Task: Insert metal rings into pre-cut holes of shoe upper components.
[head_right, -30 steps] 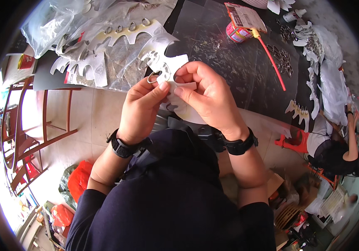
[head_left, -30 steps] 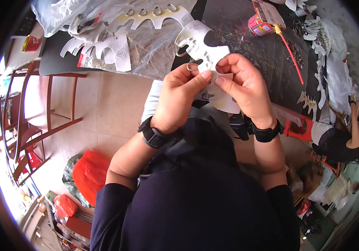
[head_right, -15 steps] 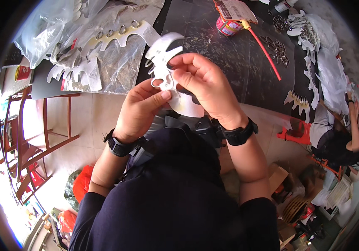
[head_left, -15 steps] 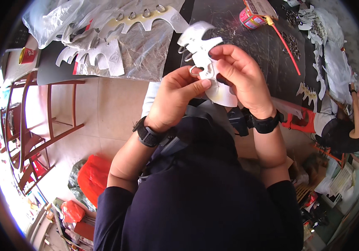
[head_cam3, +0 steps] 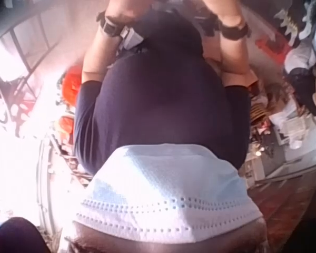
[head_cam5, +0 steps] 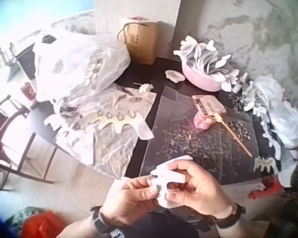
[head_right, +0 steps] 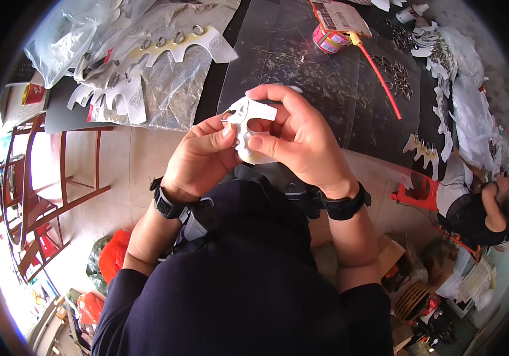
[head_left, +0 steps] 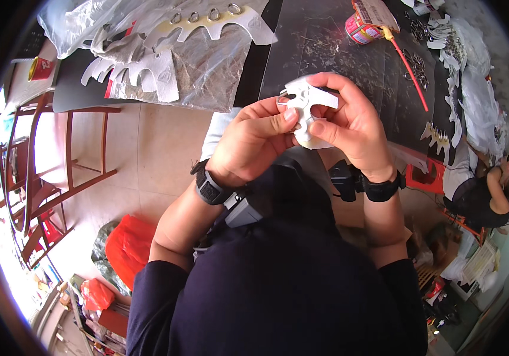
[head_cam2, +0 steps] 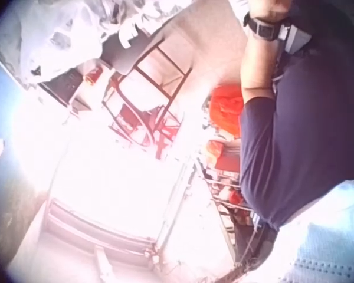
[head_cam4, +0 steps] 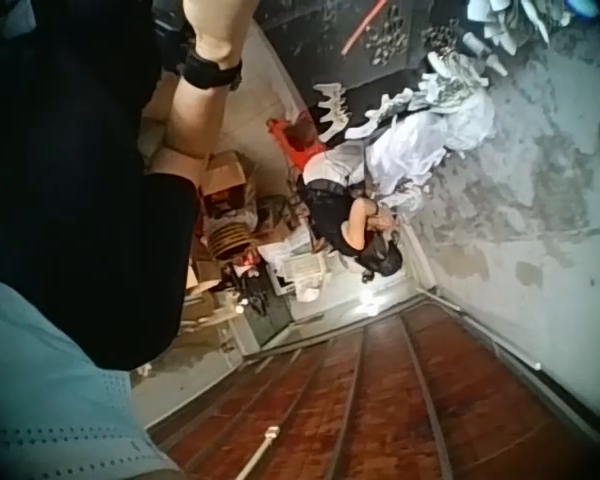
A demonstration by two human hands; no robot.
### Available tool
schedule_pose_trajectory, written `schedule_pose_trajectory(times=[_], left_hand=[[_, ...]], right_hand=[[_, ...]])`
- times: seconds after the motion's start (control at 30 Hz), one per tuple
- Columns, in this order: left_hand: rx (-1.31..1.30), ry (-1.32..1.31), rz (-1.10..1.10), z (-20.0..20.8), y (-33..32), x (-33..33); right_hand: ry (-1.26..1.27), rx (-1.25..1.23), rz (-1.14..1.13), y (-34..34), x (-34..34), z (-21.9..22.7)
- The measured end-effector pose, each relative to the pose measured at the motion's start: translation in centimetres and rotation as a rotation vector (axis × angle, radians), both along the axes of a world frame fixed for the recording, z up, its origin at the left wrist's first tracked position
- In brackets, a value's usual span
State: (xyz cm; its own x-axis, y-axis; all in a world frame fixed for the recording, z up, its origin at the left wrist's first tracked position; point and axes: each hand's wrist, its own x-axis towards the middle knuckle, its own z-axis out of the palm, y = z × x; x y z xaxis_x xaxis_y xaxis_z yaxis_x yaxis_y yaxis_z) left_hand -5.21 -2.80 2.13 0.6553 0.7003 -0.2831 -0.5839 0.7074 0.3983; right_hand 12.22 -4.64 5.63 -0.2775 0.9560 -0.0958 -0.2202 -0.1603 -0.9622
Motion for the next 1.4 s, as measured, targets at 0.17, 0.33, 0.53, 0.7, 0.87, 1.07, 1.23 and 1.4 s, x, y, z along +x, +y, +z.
schedule_pose_trajectory(times=[0.17, 0.33, 0.53, 0.7, 0.87, 1.07, 1.23, 1.4], left_hand=[[0.125, -0.006, 0.037, -0.4, 0.1, 0.0], [0.102, 0.010, -0.004, 0.3, 1.1, -1.1], [0.575, 0.665, 0.271, 0.6, 0.0, 0.2], [1.117, 1.006, 0.270, 0.3, 0.0, 0.0], [0.444, 0.592, 0.206, 0.2, 0.5, -0.5], [0.418, 0.516, 0.210, 0.2, 1.6, -0.6], [-0.085, 0.028, -0.019, -0.3, 0.9, -1.2], [-0.013, 0.036, 0.088, -1.2, 0.9, -0.9]], right_hand=[[-0.024, -0.050, 0.015, 0.3, 0.3, -0.1], [-0.175, 0.059, 0.021, 0.1, 0.6, -0.6], [0.053, -0.108, 0.046, 1.0, 2.1, -2.0], [0.018, -0.102, -0.137, 2.4, -0.1, -0.4], [-0.071, -0.077, -0.227, 2.1, -0.8, -0.9], [-0.410, 0.132, -0.176, 1.5, -1.8, -0.6], [-0.217, 0.075, -0.010, 1.2, -0.8, -0.7], [-0.141, -0.038, 0.024, 2.0, -0.7, -1.1]])
